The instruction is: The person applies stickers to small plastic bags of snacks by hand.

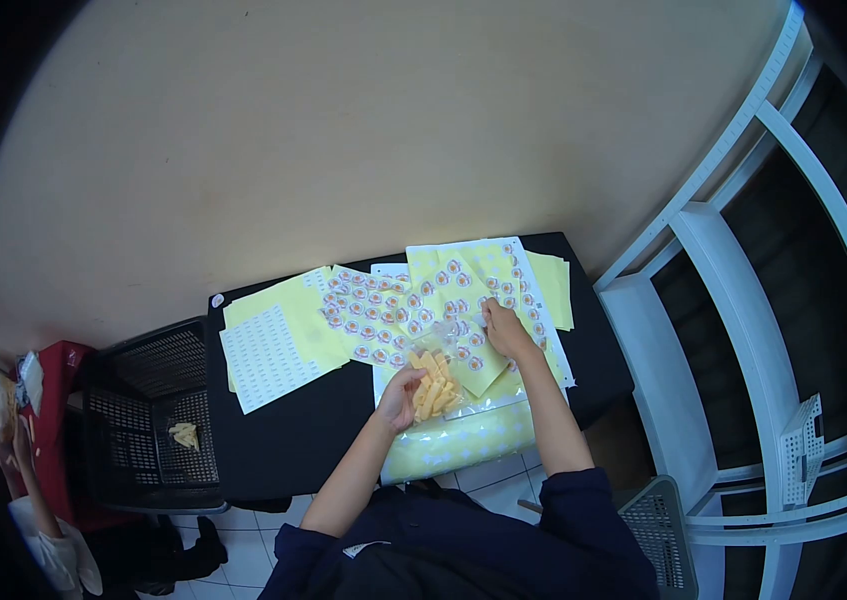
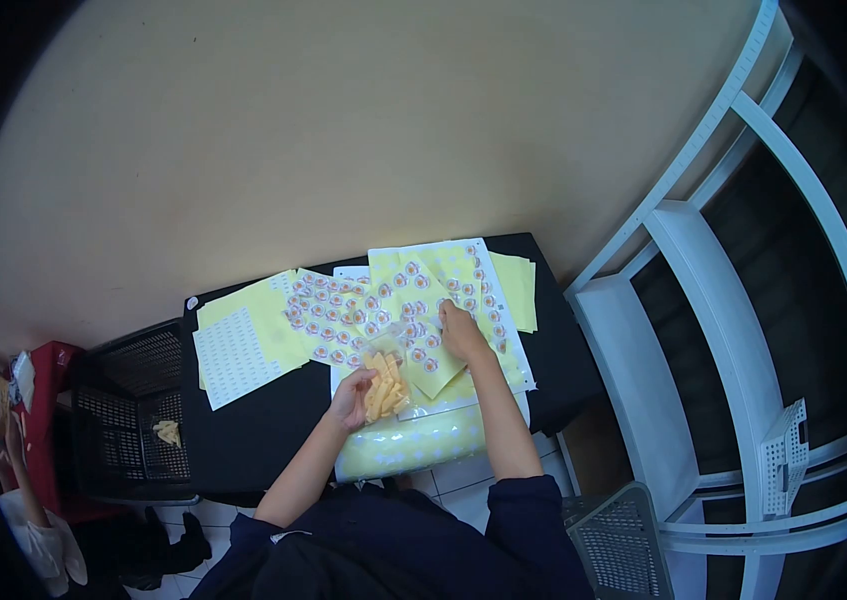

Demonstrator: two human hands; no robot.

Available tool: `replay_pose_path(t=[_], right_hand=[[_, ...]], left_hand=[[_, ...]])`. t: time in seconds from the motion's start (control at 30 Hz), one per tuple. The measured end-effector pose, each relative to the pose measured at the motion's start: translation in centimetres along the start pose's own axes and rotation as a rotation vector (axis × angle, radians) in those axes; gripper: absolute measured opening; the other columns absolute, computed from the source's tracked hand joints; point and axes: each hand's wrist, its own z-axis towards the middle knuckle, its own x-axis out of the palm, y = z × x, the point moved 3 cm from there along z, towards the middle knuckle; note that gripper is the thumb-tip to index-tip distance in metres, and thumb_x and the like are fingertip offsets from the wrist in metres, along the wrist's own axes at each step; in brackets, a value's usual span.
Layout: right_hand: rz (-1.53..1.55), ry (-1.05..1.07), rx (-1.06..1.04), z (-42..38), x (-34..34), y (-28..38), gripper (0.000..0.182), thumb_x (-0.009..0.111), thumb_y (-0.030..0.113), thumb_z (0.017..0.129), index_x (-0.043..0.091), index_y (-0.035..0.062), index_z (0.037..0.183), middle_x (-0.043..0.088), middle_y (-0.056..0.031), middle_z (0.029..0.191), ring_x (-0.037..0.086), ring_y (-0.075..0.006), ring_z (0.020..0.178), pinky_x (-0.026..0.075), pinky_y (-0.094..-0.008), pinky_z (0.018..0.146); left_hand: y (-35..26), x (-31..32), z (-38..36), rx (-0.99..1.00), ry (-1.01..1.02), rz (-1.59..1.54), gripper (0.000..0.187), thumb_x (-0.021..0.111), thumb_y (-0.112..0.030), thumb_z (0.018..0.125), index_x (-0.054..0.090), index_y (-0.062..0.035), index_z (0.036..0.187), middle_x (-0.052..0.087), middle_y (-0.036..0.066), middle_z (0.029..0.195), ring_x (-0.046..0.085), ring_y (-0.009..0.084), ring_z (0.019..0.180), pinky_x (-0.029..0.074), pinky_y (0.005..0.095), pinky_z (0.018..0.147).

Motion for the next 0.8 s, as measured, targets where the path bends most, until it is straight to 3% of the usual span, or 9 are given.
replay_pose_path(t=[0.27,0.4,0.5,0.57,0.7,0.8], right_hand=[[0.124,-0.005,0.088,0.4,0.6,-1.2,0.015,0.035,0.015,0.090,0.040,0.0018,0.096,0.055,-0.0170,0.073,0.057,-0.0285,0.065,0.044,-0.0347,0.059],[0.084,-0.051,-0.025,0.0,0.7,-0.8,0.013,0.034,0.013,0.089,0.039,0.0012,0.094,0.054,-0.0177,0.075,0.056,-0.0293,0.068,0.043,-0.0358,0.063],[0.072,-0.072,-0.060,-0.3,0.4,-0.1,0.012,0.034,0.012,0.088,0.038,0.0011,0.092,0.053,-0.0184,0.077,0.054,-0.0307,0.073,0.042,-0.0374,0.066],[0.075,-0.062,-0.060,-0.6,0.3,0.3,0.012,0.035,0.012,0.088,0.038,0.0011,0.091,0.053,-0.0186,0.079,0.054,-0.0315,0.076,0.041,-0.0380,0.067],[0.028,-0.056,-0.051,-1.6,-0.1,1.3,0.013,0.037,0.012,0.087,0.040,0.0003,0.090,0.053,-0.0196,0.081,0.053,-0.0331,0.079,0.040,-0.0390,0.069],[-0.020,-0.057,-0.038,-2.4,-0.3,2.1,0.013,0.038,0.012,0.086,0.041,-0.0003,0.088,0.053,-0.0203,0.083,0.053,-0.0341,0.080,0.040,-0.0392,0.069]], left_hand=[[0.1,-0.2,0.2,-0.004,0.027,-0.015,0.046,0.044,-0.009,0.078,0.033,0.0014,0.121,0.047,0.016,0.117,0.049,0.0302,0.104,0.040,0.0425,0.090],[0.1,0.5,-0.1,-0.044,0.069,-0.071,0.052,0.048,-0.006,0.077,0.028,-0.0044,0.125,0.044,0.015,0.118,0.047,0.0288,0.106,0.042,0.0409,0.088],[0.3,1.8,-0.6,0.059,0.012,0.074,0.055,0.048,-0.004,0.077,0.025,-0.0044,0.127,0.043,0.014,0.117,0.047,0.0268,0.107,0.043,0.0393,0.088],[0.2,2.0,-1.3,0.092,-0.001,0.185,0.054,0.041,-0.004,0.080,0.023,-0.0103,0.130,0.038,0.014,0.124,0.044,0.0274,0.111,0.041,0.0411,0.090],[-1.6,2.2,-3.4,0.179,-0.024,0.205,0.053,0.048,-0.003,0.079,0.025,-0.0041,0.126,0.044,0.013,0.115,0.049,0.0237,0.104,0.043,0.0351,0.087],[-3.4,2.2,-5.0,0.257,-0.004,0.232,0.047,0.045,-0.007,0.084,0.026,-0.0052,0.126,0.043,0.013,0.118,0.049,0.0227,0.104,0.043,0.0338,0.087]])
